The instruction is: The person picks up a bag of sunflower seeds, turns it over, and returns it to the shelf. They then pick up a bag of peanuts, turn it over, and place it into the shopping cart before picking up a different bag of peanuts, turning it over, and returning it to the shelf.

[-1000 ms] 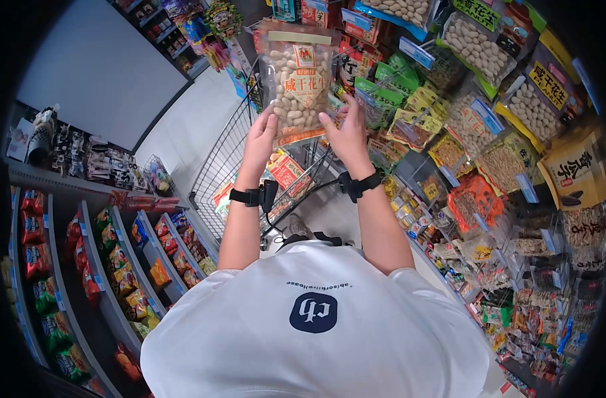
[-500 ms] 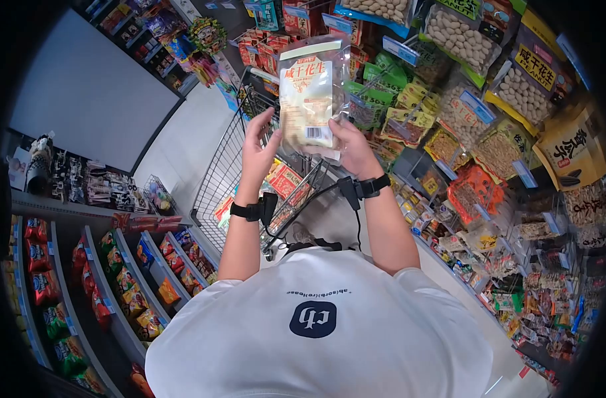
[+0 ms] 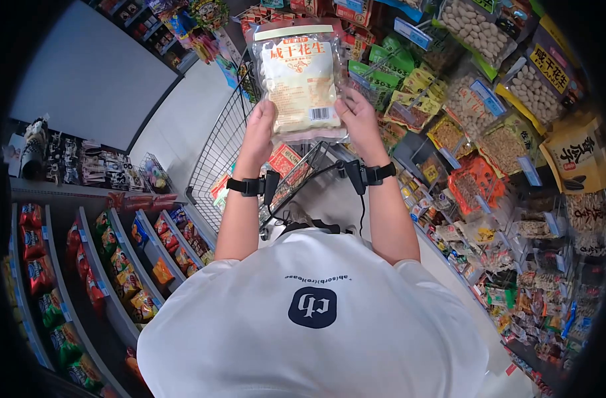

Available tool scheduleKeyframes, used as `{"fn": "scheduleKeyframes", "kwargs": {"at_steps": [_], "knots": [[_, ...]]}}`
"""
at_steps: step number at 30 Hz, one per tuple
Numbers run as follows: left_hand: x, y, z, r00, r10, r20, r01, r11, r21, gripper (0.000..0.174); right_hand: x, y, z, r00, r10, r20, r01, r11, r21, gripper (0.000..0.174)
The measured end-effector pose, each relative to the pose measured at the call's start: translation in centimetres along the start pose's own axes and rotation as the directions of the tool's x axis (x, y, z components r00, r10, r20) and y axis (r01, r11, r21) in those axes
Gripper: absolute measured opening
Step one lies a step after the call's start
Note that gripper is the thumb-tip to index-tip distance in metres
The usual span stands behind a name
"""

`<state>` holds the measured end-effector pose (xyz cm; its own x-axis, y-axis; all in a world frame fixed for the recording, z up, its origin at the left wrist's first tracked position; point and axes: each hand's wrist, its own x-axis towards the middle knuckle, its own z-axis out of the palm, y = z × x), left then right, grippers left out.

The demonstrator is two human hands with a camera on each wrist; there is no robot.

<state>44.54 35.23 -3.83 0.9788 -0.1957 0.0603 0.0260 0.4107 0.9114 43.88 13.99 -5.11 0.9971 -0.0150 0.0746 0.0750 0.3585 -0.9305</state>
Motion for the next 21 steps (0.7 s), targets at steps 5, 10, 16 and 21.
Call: {"fn": "scheduleKeyframes", "kwargs": {"at_steps": [5, 10, 16, 21], "knots": [[0.3, -0.5, -0.2, 0.998, -0.056, -0.036, 0.054, 0.997, -0.058, 0.034, -0.4, -0.1, 0.1, 1.0, -0.013, -0.019, 0.014, 0.999, 0.031, 0.042], [0.0, 0.1, 0.6, 0.998, -0.058, -0.022, 0.056, 0.995, -0.084, 0.033, -0.6, 0.3, -0.1, 0.999, -0.023, -0.032, 0.025, 0.998, 0.053, 0.04], [-0.5, -0.5, 1.3, 0.995, -0.097, -0.023, 0.094, 0.991, -0.1, 0.032, -1.7, 0.0, -0.9, 0.999, -0.014, -0.048, 0.017, 0.998, 0.068, 0.039], [-2.4, -2.6, 2.2, 0.987, -0.153, -0.052, 0.145, 0.98, -0.133, 0.033, -3.8, 0.5, -2.1, 0.996, 0.033, -0.077, -0.029, 0.998, 0.058, 0.039]]}}
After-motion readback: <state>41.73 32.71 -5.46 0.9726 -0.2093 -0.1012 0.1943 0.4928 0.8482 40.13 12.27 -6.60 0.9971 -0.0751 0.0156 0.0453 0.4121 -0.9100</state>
